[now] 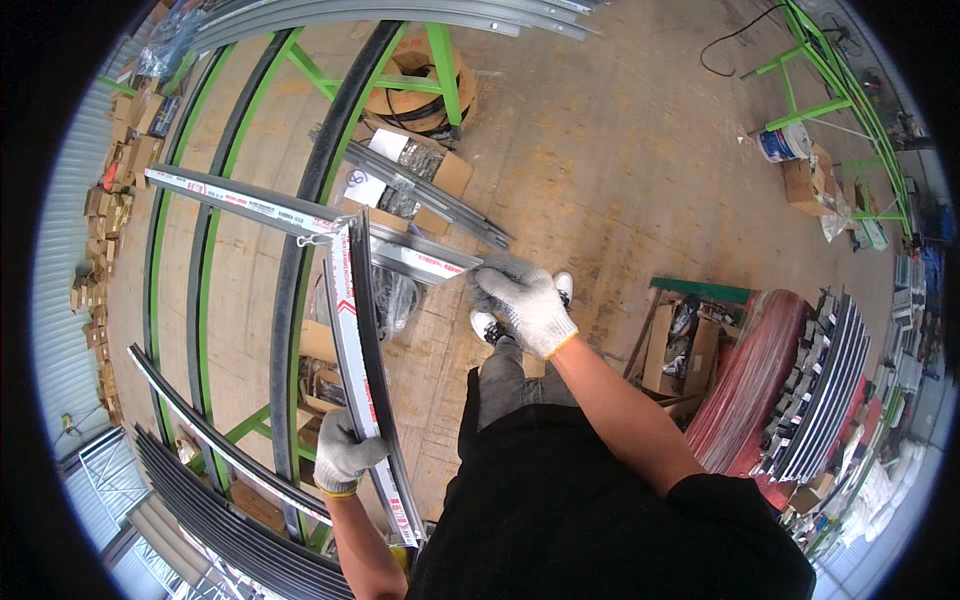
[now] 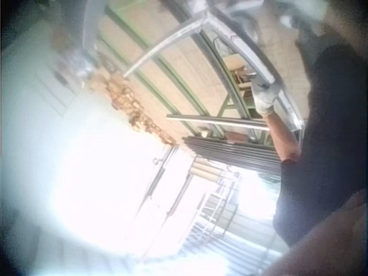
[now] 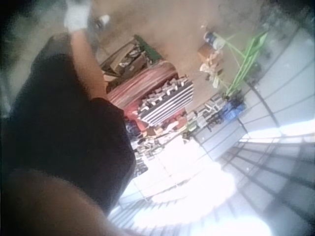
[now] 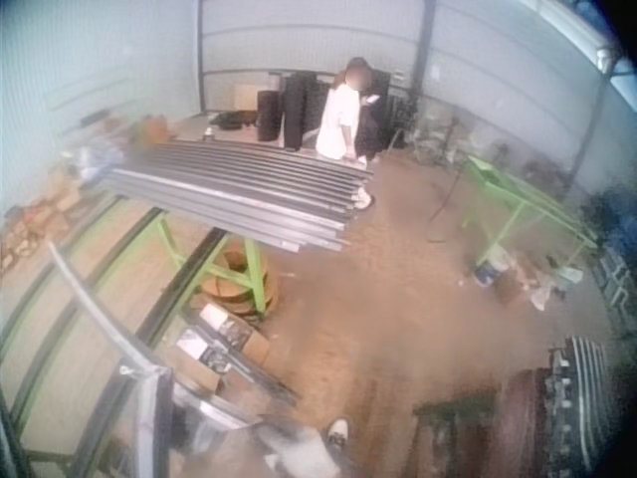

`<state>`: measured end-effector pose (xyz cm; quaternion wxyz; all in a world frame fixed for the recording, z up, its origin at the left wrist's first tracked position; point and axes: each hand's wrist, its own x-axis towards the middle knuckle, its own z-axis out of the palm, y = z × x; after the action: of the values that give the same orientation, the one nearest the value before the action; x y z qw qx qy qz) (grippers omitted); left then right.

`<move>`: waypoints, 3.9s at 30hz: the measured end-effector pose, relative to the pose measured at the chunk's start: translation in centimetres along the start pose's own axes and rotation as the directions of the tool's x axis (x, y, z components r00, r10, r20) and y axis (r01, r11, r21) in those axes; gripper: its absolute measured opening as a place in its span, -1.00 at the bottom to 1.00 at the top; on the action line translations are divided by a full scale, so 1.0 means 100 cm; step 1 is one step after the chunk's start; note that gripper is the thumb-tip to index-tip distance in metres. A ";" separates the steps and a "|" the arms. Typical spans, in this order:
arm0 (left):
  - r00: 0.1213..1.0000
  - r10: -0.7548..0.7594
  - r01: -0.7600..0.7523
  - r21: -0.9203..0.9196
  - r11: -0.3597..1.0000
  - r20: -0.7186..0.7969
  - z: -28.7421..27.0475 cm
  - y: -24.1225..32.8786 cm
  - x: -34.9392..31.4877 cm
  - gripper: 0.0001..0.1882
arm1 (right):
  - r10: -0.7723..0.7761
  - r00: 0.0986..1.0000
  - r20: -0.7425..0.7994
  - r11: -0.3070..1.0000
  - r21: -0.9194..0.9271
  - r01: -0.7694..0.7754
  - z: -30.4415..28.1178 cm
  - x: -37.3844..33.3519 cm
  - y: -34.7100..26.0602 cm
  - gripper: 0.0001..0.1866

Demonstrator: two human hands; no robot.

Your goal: The person assembles a rectangular metal frame by joining aluminum extrusions with a cordless drill. They repeatedly align the pieces, insert fasteners, and tighten them at the corners, then place the completed frame aside and begin a new one.

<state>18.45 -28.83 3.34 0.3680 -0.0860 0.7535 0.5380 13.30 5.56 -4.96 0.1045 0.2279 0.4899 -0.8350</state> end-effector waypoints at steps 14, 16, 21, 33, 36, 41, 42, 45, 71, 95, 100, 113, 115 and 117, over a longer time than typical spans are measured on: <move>0.996 0.084 -0.082 -0.065 0.995 0.025 0.006 -0.007 0.003 -0.78 | -0.048 0.996 0.082 0.998 -0.037 0.051 0.000 0.004 -0.010 -0.79; 0.996 0.084 -0.083 -0.064 0.994 0.019 0.009 -0.007 0.002 -0.79 | -0.058 0.997 0.055 0.998 -0.030 0.060 0.003 0.004 -0.010 -0.81; 1.000 0.024 -0.024 -0.059 0.998 0.007 0.014 0.000 -0.003 -0.81 | -0.030 0.998 0.049 0.999 0.032 0.028 0.002 0.006 -0.003 -0.67; 0.999 0.009 -0.007 -0.048 0.999 0.047 0.021 0.004 -0.001 -0.79 | 0.057 0.988 0.141 0.906 0.408 -0.111 -0.006 0.027 0.017 -0.63; 0.995 -0.010 0.013 -0.024 1.000 0.094 0.024 0.005 0.003 -0.78 | -0.011 0.993 0.121 0.998 0.069 0.003 -0.005 0.020 0.011 -0.63; 0.973 -0.013 -0.013 0.111 0.994 0.230 0.039 0.012 0.012 -0.71 | 0.176 0.969 0.171 0.983 0.026 -0.183 -0.006 -0.025 -0.027 -0.58; 0.968 -0.039 0.002 0.145 0.989 0.249 0.043 0.014 0.014 -0.69 | 0.225 0.954 0.197 0.971 0.036 -0.236 -0.006 -0.037 -0.034 -0.56; 0.941 -0.085 0.029 0.172 0.985 0.329 0.055 0.018 0.020 -0.72 | 0.050 0.988 0.144 0.918 -0.397 0.012 0.003 -0.055 -0.039 -0.57; 0.870 -0.160 -0.157 -0.568 0.808 -0.467 0.062 0.116 0.196 -0.59 | 0.011 0.998 -0.063 0.670 -0.740 -0.054 0.023 -0.031 -0.014 -0.59; 0.888 -0.105 -0.164 -0.522 0.837 -0.448 0.059 0.108 0.203 -0.69 | -0.054 0.997 -0.045 0.747 -0.665 0.011 0.029 -0.022 -0.007 -0.35; 0.871 -0.150 -0.103 -0.473 0.875 -0.467 0.061 0.107 0.201 -0.66 | -0.088 0.996 -0.003 0.782 -0.620 0.067 0.026 -0.019 -0.003 -0.34; 0.852 -0.139 -0.202 -0.561 0.803 -0.505 0.080 0.116 0.202 -0.70 | -0.183 0.969 -0.167 0.700 -0.715 0.009 0.027 -0.027 -0.027 0.05; 0.844 -0.150 -0.200 -0.561 0.803 -0.515 0.081 0.115 0.202 -0.71 | -0.263 0.955 -0.140 0.718 -0.690 0.096 0.029 -0.025 -0.029 -0.03; 0.824 -0.172 -0.184 -0.542 0.820 -0.539 0.083 0.114 0.202 -0.71 | -0.284 0.950 -0.126 0.753 -0.643 0.140 0.030 -0.022 -0.027 -0.12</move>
<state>1.85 -11.54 -2.46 0.0828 -0.3453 0.6311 0.6897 13.28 4.20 -0.61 0.0245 0.2121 0.7705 -0.6006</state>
